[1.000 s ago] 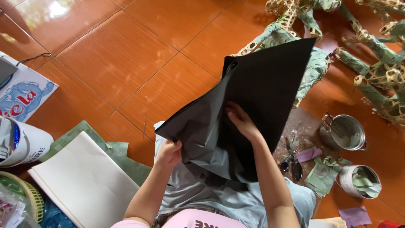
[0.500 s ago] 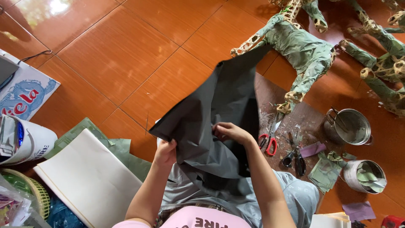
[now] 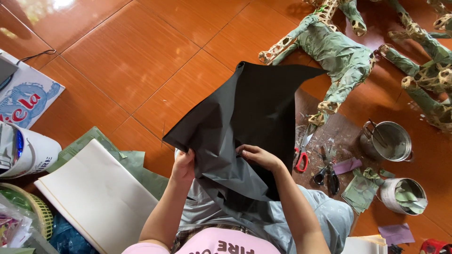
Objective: Cutting sheets of paper with scissors and folding them into specific shapes.
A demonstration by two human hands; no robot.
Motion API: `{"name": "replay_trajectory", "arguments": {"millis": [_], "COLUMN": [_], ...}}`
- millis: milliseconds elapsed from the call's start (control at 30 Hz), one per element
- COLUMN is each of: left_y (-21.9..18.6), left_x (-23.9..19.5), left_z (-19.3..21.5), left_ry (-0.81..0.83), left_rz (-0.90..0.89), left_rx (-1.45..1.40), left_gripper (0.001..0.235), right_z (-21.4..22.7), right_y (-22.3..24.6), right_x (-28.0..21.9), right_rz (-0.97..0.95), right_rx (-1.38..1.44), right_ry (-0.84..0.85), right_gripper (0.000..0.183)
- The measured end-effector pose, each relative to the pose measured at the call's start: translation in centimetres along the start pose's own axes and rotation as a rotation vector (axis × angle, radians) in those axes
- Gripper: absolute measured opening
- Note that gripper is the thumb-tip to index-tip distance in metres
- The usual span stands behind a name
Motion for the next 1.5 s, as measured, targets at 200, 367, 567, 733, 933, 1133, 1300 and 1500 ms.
{"name": "replay_trajectory", "arguments": {"millis": [200, 367, 567, 733, 933, 1133, 1300, 1500], "left_y": [-0.3, -0.3, -1.3, -1.7, -3.5, -6.5, -7.9, -7.0], "left_x": [-0.4, -0.7, -1.8, -2.3, -2.9, -3.7, -3.5, -3.1], "left_z": [-2.9, -2.5, -0.5, -0.1, -0.3, 2.1, -0.1, 0.1], "left_ry": [0.015, -0.017, -0.015, -0.007, -0.023, -0.002, 0.078, -0.080], "left_rz": [0.002, 0.003, 0.016, 0.052, 0.032, -0.046, -0.080, -0.011], "left_rx": [0.015, 0.040, 0.017, -0.035, 0.029, 0.091, 0.138, 0.172], "left_gripper": [0.063, 0.063, 0.063, 0.062, 0.069, 0.079, 0.078, 0.074], "right_z": [-0.2, -1.0, -2.8, -3.5, -2.7, 2.1, 7.3, 9.9], "right_y": [3.0, 1.4, 2.1, 2.7, 1.0, 1.1, 3.9, 5.0], "right_x": [1.9, 4.8, 5.8, 6.4, 8.1, 6.5, 0.4, -4.4], "right_rz": [0.110, 0.109, 0.081, 0.139, 0.077, 0.006, -0.167, -0.146], "right_rx": [-0.149, -0.198, -0.203, -0.081, 0.075, -0.089, -0.279, -0.424], "right_ry": [-0.147, -0.142, -0.124, -0.103, -0.075, -0.167, -0.259, -0.204], "right_gripper": [0.049, 0.051, 0.051, 0.048, 0.048, 0.052, 0.067, 0.080]}}
Point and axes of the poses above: each hand's wrist, its own x-axis towards the middle knuckle, its own z-axis out of the back of the hand, y = z × x, the point moved 7 cm from there along x, towards the middle knuckle, and after that the axes turned 3 degrees about -x, right-handed, at the moved point
